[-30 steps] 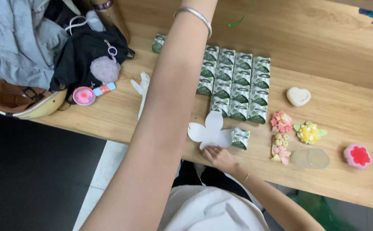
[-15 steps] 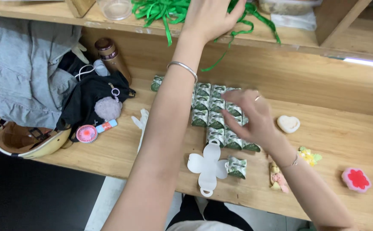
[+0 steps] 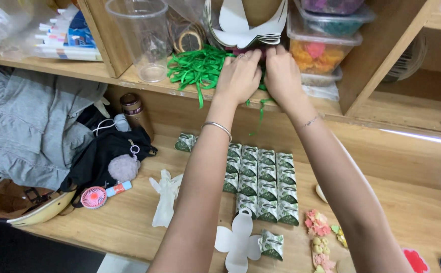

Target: Packaging small decorative items and instructional papers into small paper boxes.

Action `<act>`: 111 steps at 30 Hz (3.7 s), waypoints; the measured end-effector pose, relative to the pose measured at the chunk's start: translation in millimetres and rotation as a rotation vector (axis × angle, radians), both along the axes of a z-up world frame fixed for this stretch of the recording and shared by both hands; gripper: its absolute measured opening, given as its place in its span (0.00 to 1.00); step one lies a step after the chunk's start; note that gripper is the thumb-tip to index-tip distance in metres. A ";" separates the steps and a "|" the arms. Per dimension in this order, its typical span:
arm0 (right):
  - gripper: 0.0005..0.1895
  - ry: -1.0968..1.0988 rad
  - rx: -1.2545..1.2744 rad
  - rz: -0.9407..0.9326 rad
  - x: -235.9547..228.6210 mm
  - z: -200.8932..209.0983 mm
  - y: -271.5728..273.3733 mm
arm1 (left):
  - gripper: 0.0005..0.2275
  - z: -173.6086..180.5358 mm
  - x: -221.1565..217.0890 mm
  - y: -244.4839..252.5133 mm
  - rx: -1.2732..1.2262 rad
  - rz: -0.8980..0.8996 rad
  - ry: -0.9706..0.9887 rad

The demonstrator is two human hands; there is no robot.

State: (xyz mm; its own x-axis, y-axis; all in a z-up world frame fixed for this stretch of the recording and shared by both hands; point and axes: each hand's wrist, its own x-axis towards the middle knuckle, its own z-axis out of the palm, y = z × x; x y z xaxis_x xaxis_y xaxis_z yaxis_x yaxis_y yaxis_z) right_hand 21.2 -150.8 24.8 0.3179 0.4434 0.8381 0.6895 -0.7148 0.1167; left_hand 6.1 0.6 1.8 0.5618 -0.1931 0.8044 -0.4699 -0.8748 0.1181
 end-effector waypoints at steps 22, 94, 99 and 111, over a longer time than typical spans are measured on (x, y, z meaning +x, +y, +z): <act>0.16 0.001 -0.122 -0.137 7.3 -9.8 10.1 | 0.22 6.4 -1.6 -3.1 -0.048 0.229 0.095; 0.04 -0.033 0.373 -0.055 -79.3 -2.1 -37.1 | 0.10 11.1 -21.7 -1.7 -0.116 -0.025 -0.132; 0.03 -0.208 0.373 -0.027 -75.4 -6.0 -41.2 | 0.06 14.7 -24.0 -3.7 -0.156 -0.022 -0.120; 0.09 -0.024 1.099 0.327 -119.5 -39.4 -58.9 | 0.19 18.9 -28.8 0.0 -0.126 0.074 0.028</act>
